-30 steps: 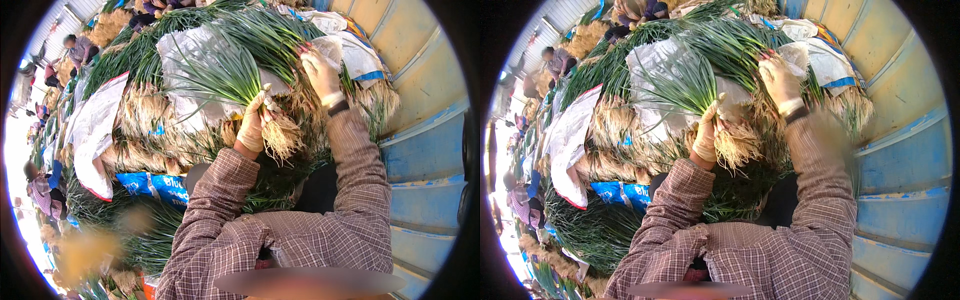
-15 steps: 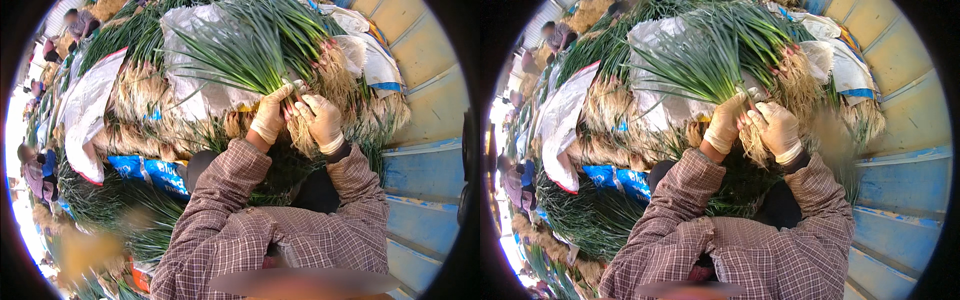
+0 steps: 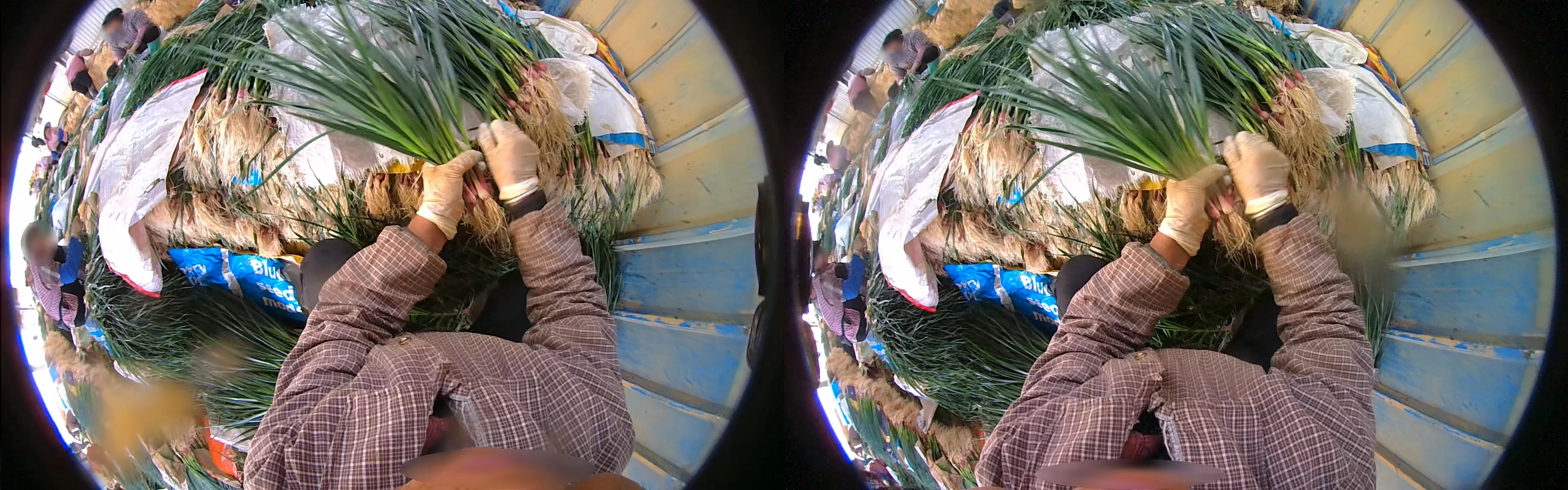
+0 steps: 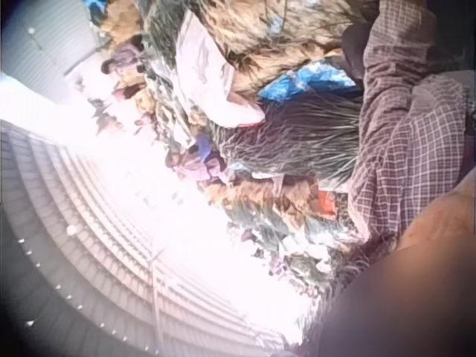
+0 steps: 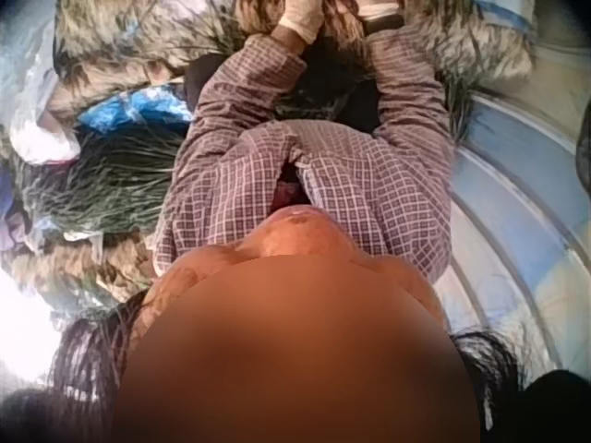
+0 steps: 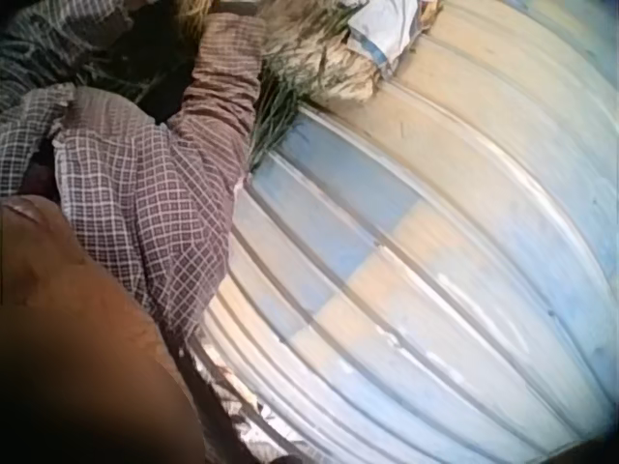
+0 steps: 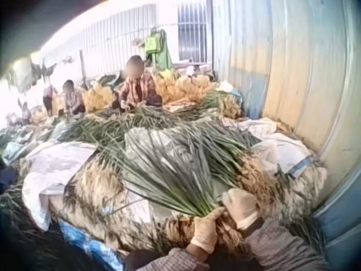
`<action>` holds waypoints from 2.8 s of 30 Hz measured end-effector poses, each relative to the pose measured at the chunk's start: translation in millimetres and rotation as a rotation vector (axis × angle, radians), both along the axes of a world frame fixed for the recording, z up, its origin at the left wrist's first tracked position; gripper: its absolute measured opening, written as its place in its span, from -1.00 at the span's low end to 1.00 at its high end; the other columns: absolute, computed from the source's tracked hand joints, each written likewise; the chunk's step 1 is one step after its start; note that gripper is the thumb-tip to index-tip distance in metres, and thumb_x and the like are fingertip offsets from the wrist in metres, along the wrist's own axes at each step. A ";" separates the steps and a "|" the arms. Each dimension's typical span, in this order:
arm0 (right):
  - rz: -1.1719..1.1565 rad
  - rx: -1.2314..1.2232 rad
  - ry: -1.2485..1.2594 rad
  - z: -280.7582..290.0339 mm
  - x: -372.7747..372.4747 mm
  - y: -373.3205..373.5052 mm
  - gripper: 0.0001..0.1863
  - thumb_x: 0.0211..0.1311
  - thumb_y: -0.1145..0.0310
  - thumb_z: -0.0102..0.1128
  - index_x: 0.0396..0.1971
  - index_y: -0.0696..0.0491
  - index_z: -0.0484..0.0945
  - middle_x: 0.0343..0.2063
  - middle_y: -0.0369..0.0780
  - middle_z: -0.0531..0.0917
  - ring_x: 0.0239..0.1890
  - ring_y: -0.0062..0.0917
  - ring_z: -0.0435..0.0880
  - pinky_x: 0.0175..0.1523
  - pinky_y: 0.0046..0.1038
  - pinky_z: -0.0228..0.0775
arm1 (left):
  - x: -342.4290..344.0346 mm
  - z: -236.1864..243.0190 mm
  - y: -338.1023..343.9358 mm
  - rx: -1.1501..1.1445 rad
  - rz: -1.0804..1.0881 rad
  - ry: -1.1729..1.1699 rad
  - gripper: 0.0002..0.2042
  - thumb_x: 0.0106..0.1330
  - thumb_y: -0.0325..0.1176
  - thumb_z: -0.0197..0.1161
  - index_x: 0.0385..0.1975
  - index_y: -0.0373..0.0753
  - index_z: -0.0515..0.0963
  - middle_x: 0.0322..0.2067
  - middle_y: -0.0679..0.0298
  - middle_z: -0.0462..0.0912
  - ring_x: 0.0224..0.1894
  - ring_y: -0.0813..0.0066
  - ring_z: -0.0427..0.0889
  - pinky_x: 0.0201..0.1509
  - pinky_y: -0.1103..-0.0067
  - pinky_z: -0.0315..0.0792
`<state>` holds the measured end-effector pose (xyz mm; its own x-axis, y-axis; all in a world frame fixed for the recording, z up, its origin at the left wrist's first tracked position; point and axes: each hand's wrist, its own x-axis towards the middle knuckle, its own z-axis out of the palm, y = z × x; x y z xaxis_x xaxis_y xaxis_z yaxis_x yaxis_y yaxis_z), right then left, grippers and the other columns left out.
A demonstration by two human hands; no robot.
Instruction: The person sits among large piles of green onions and repeatedly trims the root ends of individual bunches using a small knife. Trimmed roots are discarded, and the cleaned bunches are placed back into the pile.
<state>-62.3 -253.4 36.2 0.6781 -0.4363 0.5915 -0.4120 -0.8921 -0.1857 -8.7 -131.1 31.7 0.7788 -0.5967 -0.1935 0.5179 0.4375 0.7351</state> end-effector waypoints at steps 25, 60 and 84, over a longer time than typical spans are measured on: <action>0.299 -0.073 0.143 23.6 -22.4 -16.6 -0.76 0.31 0.15 0.03 -0.35 -0.02 0.59 -0.49 -0.20 0.62 -0.44 -0.36 0.64 -0.36 -0.33 0.46 | 25.5 -32.5 -2.4 -0.102 -0.354 0.280 -0.81 0.31 -0.35 0.20 -0.36 -0.39 0.60 -0.63 0.14 0.63 -0.78 0.41 0.50 -0.70 0.61 0.38; 0.364 -0.516 0.406 31.4 -61.7 42.9 -0.94 0.23 0.31 0.06 -0.38 -0.06 0.48 -0.58 -0.28 0.46 -0.48 -0.45 0.55 -0.36 -0.41 0.39 | 8.9 -20.9 18.2 -0.047 -0.297 0.080 -0.74 0.32 -0.31 0.20 -0.41 -0.44 0.62 -0.70 0.13 0.60 -0.83 0.48 0.46 -0.80 0.65 0.26; -0.727 0.431 0.915 -39.6 -382.3 -55.9 -0.65 0.29 0.20 0.00 -0.11 0.13 0.57 -0.12 0.00 0.62 -0.02 -0.16 0.58 0.06 -0.25 0.40 | 28.9 -47.5 29.3 -0.283 -0.251 0.278 -0.80 0.36 -0.35 0.12 -0.18 -0.35 0.52 -0.52 0.24 0.58 -0.55 0.41 0.55 -0.47 0.49 0.47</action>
